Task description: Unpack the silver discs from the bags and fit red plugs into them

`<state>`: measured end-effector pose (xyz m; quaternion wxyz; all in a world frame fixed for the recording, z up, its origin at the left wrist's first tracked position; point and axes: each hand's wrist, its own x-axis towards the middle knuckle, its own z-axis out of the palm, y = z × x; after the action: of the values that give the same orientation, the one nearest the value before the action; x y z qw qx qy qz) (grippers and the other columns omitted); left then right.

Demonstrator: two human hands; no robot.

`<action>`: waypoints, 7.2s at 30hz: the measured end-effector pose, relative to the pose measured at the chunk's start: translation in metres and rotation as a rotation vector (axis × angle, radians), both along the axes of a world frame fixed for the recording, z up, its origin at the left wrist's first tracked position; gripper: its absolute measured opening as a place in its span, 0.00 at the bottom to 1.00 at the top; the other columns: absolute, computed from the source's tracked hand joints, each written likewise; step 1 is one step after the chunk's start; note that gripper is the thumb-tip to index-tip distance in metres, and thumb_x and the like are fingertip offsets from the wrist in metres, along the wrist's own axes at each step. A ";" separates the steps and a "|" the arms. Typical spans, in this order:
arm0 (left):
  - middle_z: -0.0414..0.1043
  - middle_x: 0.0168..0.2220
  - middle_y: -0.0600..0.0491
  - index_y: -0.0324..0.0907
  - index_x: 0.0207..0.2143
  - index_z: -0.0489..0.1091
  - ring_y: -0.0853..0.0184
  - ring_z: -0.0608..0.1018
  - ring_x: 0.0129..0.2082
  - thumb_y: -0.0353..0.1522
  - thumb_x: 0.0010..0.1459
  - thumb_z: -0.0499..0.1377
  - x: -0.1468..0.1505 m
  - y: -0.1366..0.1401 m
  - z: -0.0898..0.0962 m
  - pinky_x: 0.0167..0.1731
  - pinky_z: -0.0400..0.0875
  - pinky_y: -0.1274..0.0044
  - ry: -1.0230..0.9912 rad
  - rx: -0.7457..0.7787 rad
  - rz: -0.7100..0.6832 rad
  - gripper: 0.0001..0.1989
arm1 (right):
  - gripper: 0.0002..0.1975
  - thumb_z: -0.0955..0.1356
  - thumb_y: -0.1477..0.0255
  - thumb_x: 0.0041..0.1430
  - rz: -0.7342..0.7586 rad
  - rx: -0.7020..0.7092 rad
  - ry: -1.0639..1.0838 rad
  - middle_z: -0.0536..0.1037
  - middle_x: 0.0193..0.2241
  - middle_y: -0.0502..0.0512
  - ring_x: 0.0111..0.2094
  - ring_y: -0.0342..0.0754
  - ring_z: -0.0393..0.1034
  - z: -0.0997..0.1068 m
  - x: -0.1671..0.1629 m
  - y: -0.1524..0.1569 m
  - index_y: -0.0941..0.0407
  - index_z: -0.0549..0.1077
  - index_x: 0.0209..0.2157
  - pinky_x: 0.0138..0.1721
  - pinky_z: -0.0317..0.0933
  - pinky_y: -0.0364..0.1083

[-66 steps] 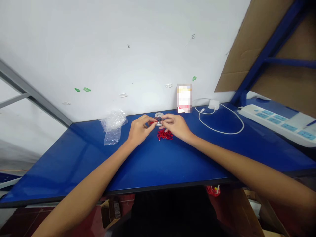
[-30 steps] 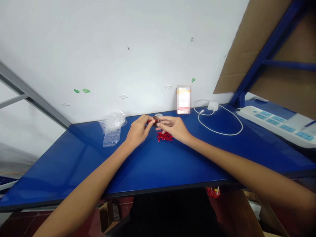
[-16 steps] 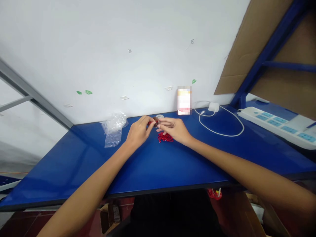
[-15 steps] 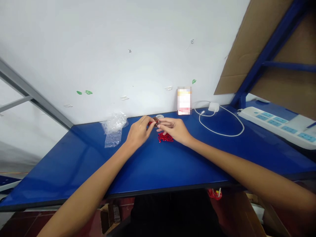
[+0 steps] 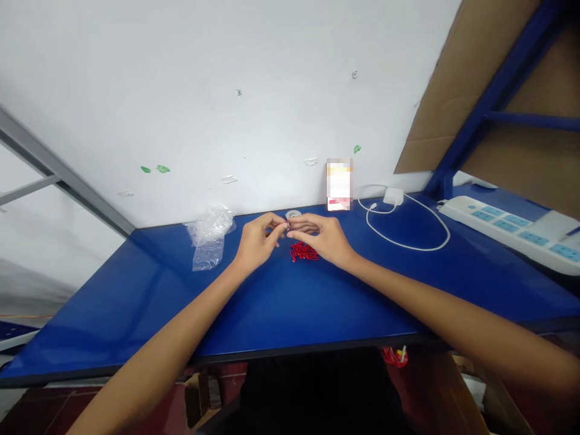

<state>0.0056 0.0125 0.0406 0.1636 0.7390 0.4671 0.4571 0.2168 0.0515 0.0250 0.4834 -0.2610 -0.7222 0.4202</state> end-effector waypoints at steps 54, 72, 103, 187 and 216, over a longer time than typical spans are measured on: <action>0.82 0.45 0.50 0.44 0.59 0.75 0.66 0.85 0.35 0.32 0.58 0.70 0.014 -0.012 0.001 0.43 0.86 0.70 -0.109 -0.010 -0.092 0.25 | 0.07 0.76 0.67 0.57 0.073 -0.050 0.052 0.85 0.34 0.52 0.34 0.48 0.82 -0.009 0.005 0.026 0.54 0.79 0.36 0.40 0.77 0.48; 0.80 0.51 0.47 0.46 0.64 0.65 0.65 0.83 0.38 0.34 0.61 0.69 0.003 0.000 -0.003 0.43 0.83 0.70 -0.021 -0.032 -0.027 0.30 | 0.09 0.73 0.65 0.64 -0.014 -0.106 0.049 0.84 0.41 0.56 0.36 0.50 0.84 -0.011 0.010 0.040 0.53 0.74 0.43 0.32 0.75 0.47; 0.85 0.41 0.48 0.46 0.42 0.83 0.56 0.83 0.43 0.53 0.63 0.67 -0.037 0.030 -0.016 0.46 0.75 0.66 0.089 -0.323 0.210 0.20 | 0.06 0.76 0.72 0.63 0.116 0.335 -0.563 0.87 0.47 0.56 0.46 0.56 0.83 -0.007 0.029 0.050 0.49 0.88 0.39 0.51 0.74 0.55; 0.82 0.36 0.51 0.45 0.42 0.81 0.65 0.82 0.34 0.39 0.66 0.67 -0.012 0.015 -0.004 0.35 0.78 0.73 -0.123 -0.124 0.039 0.08 | 0.13 0.66 0.69 0.78 -0.195 0.687 -0.395 0.85 0.55 0.53 0.57 0.55 0.80 -0.002 0.035 0.054 0.47 0.82 0.53 0.62 0.73 0.60; 0.80 0.33 0.54 0.43 0.37 0.69 0.70 0.80 0.27 0.28 0.58 0.64 -0.013 0.016 -0.007 0.30 0.77 0.76 -0.276 -0.203 -0.094 0.06 | 0.13 0.68 0.66 0.77 -0.131 0.684 -0.499 0.87 0.51 0.51 0.50 0.55 0.83 -0.010 0.028 0.044 0.43 0.85 0.52 0.55 0.75 0.57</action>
<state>-0.0078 0.0282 0.0339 0.3209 0.6700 0.4490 0.4965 0.2443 0.0953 0.0149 0.3783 -0.2246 -0.8967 0.0487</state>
